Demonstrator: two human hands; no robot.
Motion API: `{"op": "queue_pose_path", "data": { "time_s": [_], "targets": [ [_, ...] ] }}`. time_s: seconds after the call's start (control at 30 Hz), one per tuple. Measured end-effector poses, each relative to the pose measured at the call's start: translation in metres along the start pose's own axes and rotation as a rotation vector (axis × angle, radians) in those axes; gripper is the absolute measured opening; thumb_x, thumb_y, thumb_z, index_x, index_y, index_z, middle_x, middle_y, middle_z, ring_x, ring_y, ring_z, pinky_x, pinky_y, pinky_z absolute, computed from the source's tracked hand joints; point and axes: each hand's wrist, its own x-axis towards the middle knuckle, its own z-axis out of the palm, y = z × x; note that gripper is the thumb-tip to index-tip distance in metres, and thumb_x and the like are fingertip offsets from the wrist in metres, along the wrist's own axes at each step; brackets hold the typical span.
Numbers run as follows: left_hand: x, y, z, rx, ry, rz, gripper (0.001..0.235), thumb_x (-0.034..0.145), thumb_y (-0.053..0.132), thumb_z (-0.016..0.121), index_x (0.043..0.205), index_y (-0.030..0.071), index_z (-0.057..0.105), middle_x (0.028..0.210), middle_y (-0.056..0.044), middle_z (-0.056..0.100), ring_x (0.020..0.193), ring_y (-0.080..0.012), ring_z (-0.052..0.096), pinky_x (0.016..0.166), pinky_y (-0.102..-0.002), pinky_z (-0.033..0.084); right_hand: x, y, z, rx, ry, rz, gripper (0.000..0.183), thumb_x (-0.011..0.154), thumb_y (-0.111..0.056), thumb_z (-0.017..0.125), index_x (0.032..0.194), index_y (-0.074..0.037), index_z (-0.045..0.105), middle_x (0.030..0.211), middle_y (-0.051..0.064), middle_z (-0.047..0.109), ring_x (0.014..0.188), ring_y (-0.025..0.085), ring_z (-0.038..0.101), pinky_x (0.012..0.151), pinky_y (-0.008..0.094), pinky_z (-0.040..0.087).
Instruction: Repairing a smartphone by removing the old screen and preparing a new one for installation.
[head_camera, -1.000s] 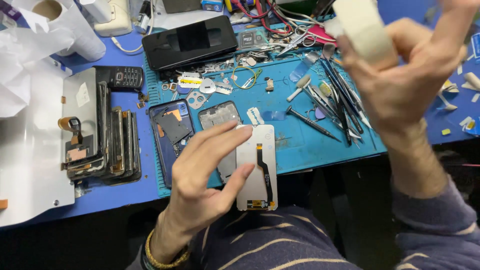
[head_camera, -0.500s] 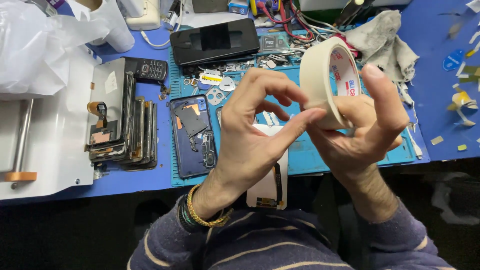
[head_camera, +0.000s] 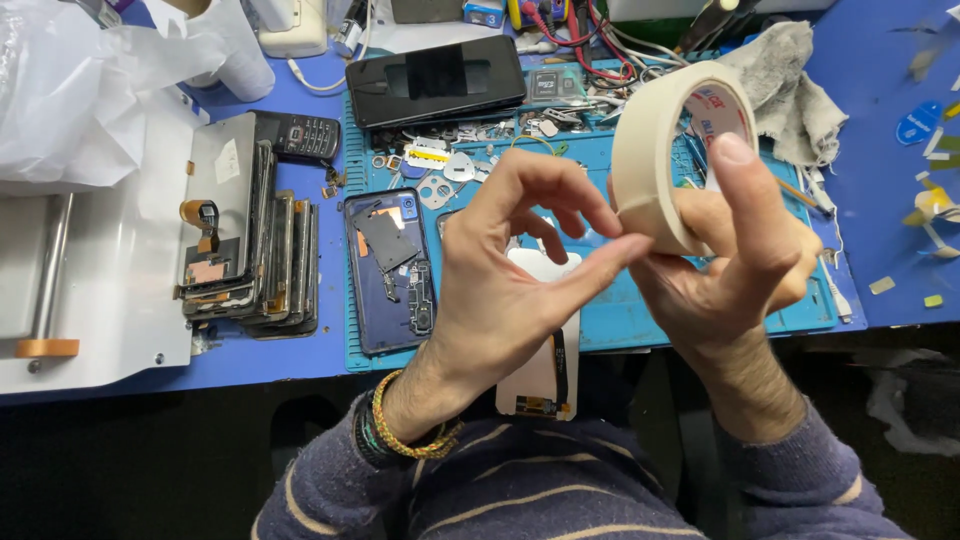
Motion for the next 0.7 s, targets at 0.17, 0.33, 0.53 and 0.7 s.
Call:
{"op": "queue_pose_path", "data": {
  "time_s": [0.17,0.33,0.53,0.7],
  "targets": [
    [0.005,0.011,-0.001,-0.047,0.007,-0.241,0.053,0.082,0.013,0.084,0.128,0.011,0.058,0.092,0.001,0.07,0.086,-0.0042,0.069,0.068,-0.019,0.054,-0.008,0.007,0.004,0.086,-0.007,-0.011,0.075,0.109,-0.018,0.086,0.159,-0.008,0.031,0.092,0.008,0.077,0.074,0.017,0.074,0.064,0.025,0.052],
    [-0.006,-0.005,0.0,0.159,0.076,0.041,0.027,0.093,0.013,0.088,0.115,0.012,0.073,0.106,0.0,0.063,0.091,-0.0046,0.063,0.07,-0.017,0.056,0.004,0.0,0.004,0.055,0.014,-0.038,0.072,0.107,-0.011,0.086,0.154,-0.005,0.032,0.088,0.008,0.074,0.067,0.017,0.069,0.06,0.026,0.049],
    [-0.002,-0.011,0.0,0.098,0.058,0.031,0.015,0.096,0.011,0.087,0.105,0.011,0.074,0.103,0.002,0.066,0.095,-0.0056,0.064,0.071,-0.018,0.057,0.004,0.002,0.006,0.04,0.014,-0.039,0.07,0.106,-0.01,0.086,0.153,-0.006,0.034,0.084,0.006,0.073,0.065,0.016,0.067,0.06,0.026,0.048],
    [-0.001,-0.014,-0.001,0.042,0.051,-0.004,0.01,0.097,0.007,0.083,0.1,0.008,0.074,0.1,0.0,0.069,0.09,-0.0062,0.066,0.073,-0.019,0.058,0.011,-0.005,0.002,0.007,0.006,-0.051,0.066,0.103,-0.015,0.09,0.147,-0.004,0.041,0.084,0.006,0.069,0.063,0.018,0.064,0.058,0.029,0.048]
  ]
}}
